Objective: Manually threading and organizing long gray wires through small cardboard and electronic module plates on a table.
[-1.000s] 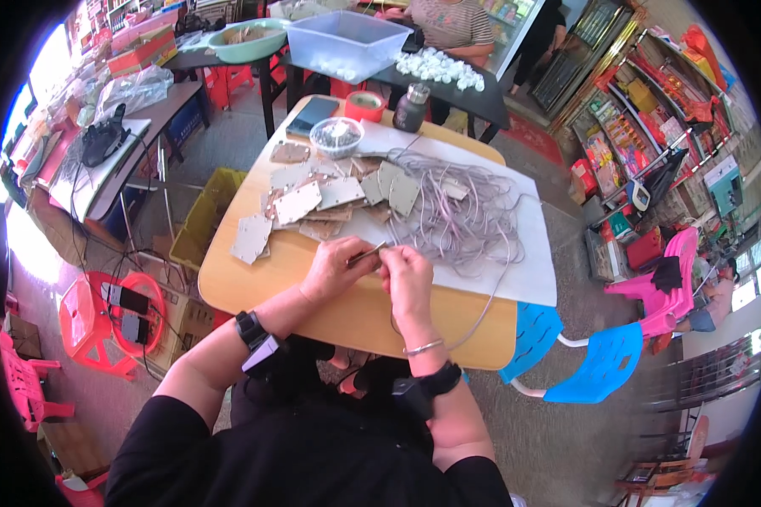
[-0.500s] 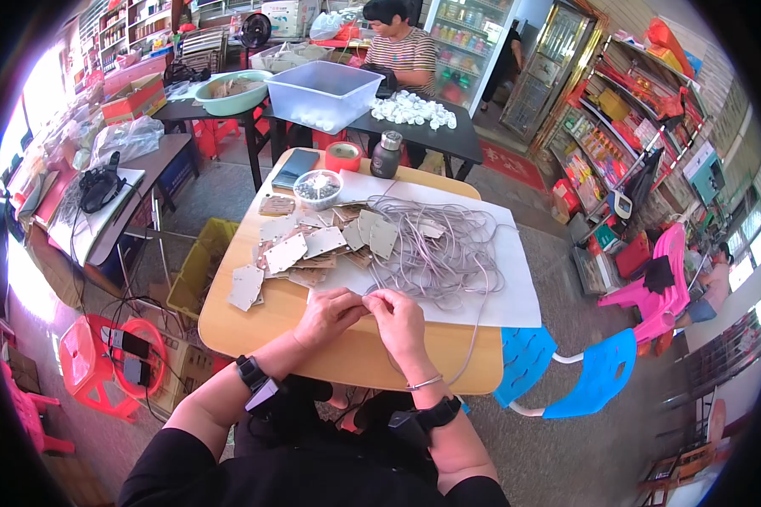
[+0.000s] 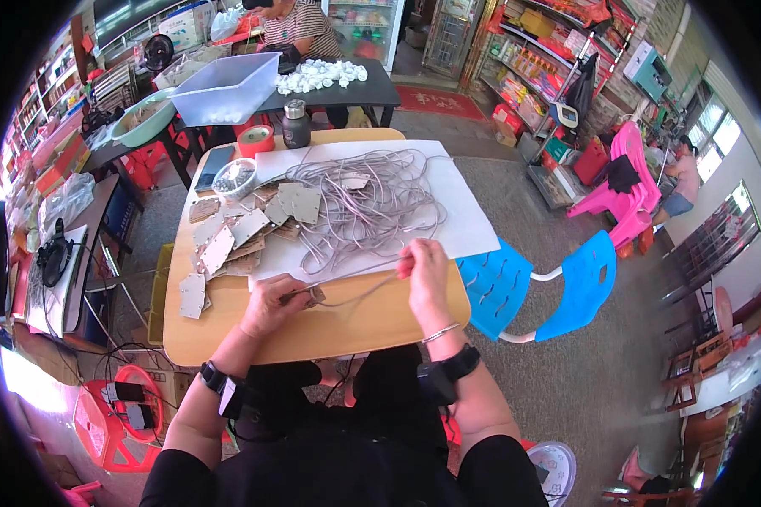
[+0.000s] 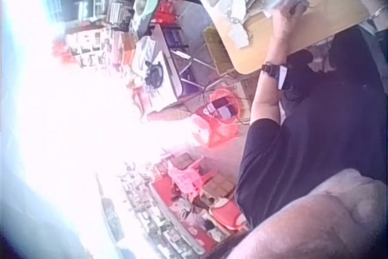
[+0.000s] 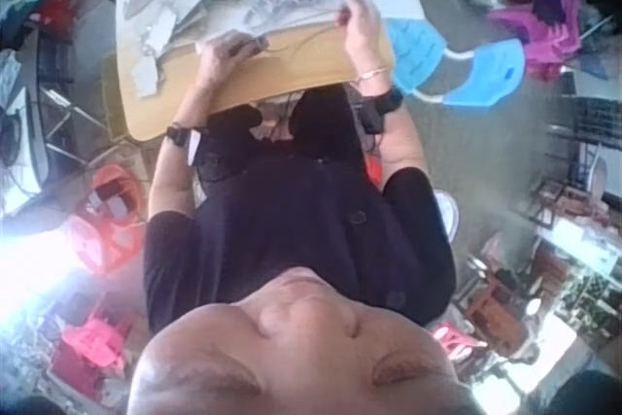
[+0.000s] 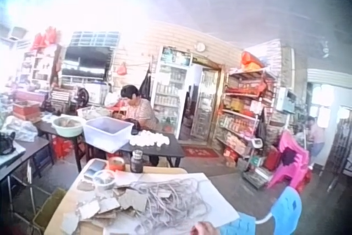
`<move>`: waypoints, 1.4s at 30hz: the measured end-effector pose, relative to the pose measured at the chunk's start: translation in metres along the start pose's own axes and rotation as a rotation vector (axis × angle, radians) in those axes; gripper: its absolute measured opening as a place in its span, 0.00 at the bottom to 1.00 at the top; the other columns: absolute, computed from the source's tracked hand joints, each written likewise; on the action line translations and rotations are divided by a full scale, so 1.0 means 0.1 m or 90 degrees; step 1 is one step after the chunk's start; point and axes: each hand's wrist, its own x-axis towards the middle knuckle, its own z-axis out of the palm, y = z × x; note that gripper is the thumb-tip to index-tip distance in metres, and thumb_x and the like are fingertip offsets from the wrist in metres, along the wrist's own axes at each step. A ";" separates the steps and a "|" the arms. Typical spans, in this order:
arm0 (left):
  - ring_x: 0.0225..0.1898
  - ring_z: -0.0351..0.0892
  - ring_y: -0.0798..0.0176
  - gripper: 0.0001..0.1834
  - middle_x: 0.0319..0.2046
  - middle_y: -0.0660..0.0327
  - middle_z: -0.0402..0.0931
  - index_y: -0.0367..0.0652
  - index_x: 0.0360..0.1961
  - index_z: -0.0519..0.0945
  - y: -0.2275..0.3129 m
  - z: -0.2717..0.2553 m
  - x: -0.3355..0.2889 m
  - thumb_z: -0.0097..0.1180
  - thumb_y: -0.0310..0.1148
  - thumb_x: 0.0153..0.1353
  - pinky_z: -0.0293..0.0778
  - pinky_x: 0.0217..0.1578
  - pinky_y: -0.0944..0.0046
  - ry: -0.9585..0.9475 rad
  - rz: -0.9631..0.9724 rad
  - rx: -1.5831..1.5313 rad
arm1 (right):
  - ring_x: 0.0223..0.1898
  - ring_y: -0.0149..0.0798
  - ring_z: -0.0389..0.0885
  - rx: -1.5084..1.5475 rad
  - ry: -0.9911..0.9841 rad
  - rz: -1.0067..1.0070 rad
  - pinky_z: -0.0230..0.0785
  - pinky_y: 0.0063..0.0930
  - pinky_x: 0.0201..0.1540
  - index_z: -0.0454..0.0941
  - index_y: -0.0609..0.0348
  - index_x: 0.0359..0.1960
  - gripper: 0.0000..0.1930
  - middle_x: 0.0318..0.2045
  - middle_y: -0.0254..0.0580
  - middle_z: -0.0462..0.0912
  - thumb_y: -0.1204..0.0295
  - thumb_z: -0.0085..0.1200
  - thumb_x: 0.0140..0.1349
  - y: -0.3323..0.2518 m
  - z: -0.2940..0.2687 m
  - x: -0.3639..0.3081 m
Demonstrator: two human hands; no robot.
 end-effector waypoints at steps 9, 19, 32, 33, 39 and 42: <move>0.21 0.76 0.65 0.06 0.21 0.59 0.76 0.37 0.30 0.81 0.05 -0.01 0.01 0.60 0.24 0.49 0.71 0.24 0.67 -0.030 -0.005 0.003 | 0.18 0.27 0.75 -0.156 0.126 0.015 0.64 0.18 0.16 0.73 0.64 0.34 0.05 0.23 0.38 0.78 0.75 0.52 0.59 0.03 -0.89 0.50; 0.22 0.77 0.62 0.08 0.23 0.58 0.77 0.37 0.32 0.81 0.02 0.00 0.01 0.61 0.24 0.49 0.72 0.25 0.67 -0.039 -0.011 0.007 | 0.16 0.28 0.77 -0.390 0.025 -0.045 0.68 0.22 0.21 0.79 0.66 0.25 0.06 0.18 0.40 0.80 0.74 0.58 0.52 0.10 -0.49 0.66; 0.21 0.76 0.64 0.07 0.21 0.59 0.76 0.37 0.31 0.81 0.06 -0.05 0.02 0.62 0.25 0.48 0.70 0.23 0.67 -0.033 0.043 0.028 | 0.30 0.55 0.81 -0.919 0.026 -0.292 0.73 0.44 0.35 0.79 0.62 0.18 0.09 0.23 0.55 0.80 0.70 0.56 0.48 0.23 -0.20 0.66; 0.22 0.77 0.62 0.07 0.22 0.59 0.76 0.39 0.31 0.81 0.06 -0.07 0.03 0.62 0.26 0.48 0.72 0.24 0.66 -0.046 0.039 0.040 | 0.30 0.54 0.81 -0.913 0.022 -0.244 0.73 0.43 0.35 0.79 0.62 0.19 0.08 0.24 0.54 0.81 0.69 0.55 0.47 0.20 -0.21 0.68; 0.23 0.79 0.65 0.06 0.22 0.60 0.77 0.38 0.30 0.81 -0.04 -0.16 0.03 0.62 0.26 0.50 0.74 0.25 0.67 0.022 -0.034 -0.005 | 0.33 0.52 0.81 -0.867 0.147 -0.179 0.73 0.41 0.38 0.80 0.61 0.22 0.07 0.26 0.52 0.82 0.69 0.57 0.46 0.19 -0.62 0.89; 0.24 0.76 0.70 0.05 0.23 0.61 0.77 0.36 0.28 0.79 0.00 -0.19 0.01 0.62 0.26 0.51 0.72 0.27 0.70 0.018 -0.075 -0.035 | 0.32 0.52 0.81 -0.866 0.162 -0.203 0.72 0.41 0.38 0.80 0.61 0.22 0.08 0.26 0.51 0.82 0.69 0.58 0.45 0.25 -0.65 0.91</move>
